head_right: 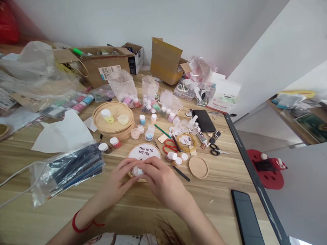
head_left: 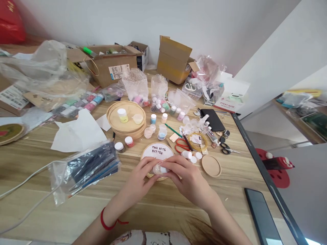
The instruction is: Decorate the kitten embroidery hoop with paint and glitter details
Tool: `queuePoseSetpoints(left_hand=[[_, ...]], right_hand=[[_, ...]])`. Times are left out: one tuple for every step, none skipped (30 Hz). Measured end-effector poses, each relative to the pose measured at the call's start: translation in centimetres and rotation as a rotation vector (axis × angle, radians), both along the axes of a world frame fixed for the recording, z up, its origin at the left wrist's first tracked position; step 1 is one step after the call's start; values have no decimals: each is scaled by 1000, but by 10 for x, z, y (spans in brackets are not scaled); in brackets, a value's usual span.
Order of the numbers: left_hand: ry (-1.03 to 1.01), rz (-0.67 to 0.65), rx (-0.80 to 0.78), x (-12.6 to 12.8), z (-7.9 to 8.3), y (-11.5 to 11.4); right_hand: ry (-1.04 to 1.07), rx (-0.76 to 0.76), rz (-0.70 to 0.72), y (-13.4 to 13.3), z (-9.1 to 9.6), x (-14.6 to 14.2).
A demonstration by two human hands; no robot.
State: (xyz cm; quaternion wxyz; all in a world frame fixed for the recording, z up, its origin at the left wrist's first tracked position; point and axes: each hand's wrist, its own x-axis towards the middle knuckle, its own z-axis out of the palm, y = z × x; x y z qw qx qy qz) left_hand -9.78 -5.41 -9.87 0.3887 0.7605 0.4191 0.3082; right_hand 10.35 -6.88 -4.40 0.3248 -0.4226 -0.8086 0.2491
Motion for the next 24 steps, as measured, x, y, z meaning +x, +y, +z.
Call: queuePoseSetpoints(left_hand=[[-3, -13, -12, 1, 1, 0], [-8, -25, -19, 1, 1, -1], [-14, -37, -20, 3, 1, -2], [-23, -45, -18, 5, 1, -3], [-32, -49, -27, 7, 0, -4], [-44, -44, -46, 9, -1, -6], [-60, -34, -77, 12, -3, -8], [-78, -22, -118, 14, -4, -10], [-101, -10, -161, 16, -4, -11], [-129, 2, -195, 18, -4, -13], [-156, 7, -216, 18, -3, -15], [-181, 7, -223, 18, -2, -16], [-192, -6, -224, 17, 0, -16], [-196, -29, -218, 16, 1, -17], [-190, -59, -215, 14, 3, -17], [-177, -91, -221, 12, 5, -17], [-164, -119, -232, 11, 7, -17], [-154, -137, -249, 9, 9, -17], [-153, -143, -267, 9, 10, -17], [-160, -131, -279, 9, 10, -16], [-170, -112, -282, 9, 10, -15], [-187, -83, -269, 9, 10, -14], [-202, -51, -248, 10, 9, -13], [-208, -20, -224, 10, 8, -12]], right_hand=[[-3, 0, 14, 0, 0, -1], [-2, -1, 27, 0, 1, -2], [3, -4, 39, 0, 2, -3], [11, -11, 52, 0, 3, -3], [18, -24, 70, 1, 4, -4], [25, -41, 97, 2, 6, -5], [31, -61, 131, 3, 8, -6], [35, -83, 166, 4, 10, -6], [36, -105, 194, 5, 13, -7], [36, -123, 215, 6, 15, -7], [37, -139, 227, 7, 16, -8], [41, -152, 237, 8, 18, -8], [47, -171, 253, 9, 19, -9], [58, -194, 281, 9, 20, -9], [77, -220, 315, 9, 20, -9], [96, -244, 349, 8, 21, -10], [111, -259, 372, 7, 21, -10], [119, -261, 382, 6, 20, -11], [116, -250, 372, 5, 19, -11], [108, -223, 347, 4, 18, -12], [92, -186, 312, 3, 16, -13], [70, -148, 269, 3, 15, -14], [40, -110, 221, 3, 14, -15], [-2, -76, 173, 3, 13, -16]])
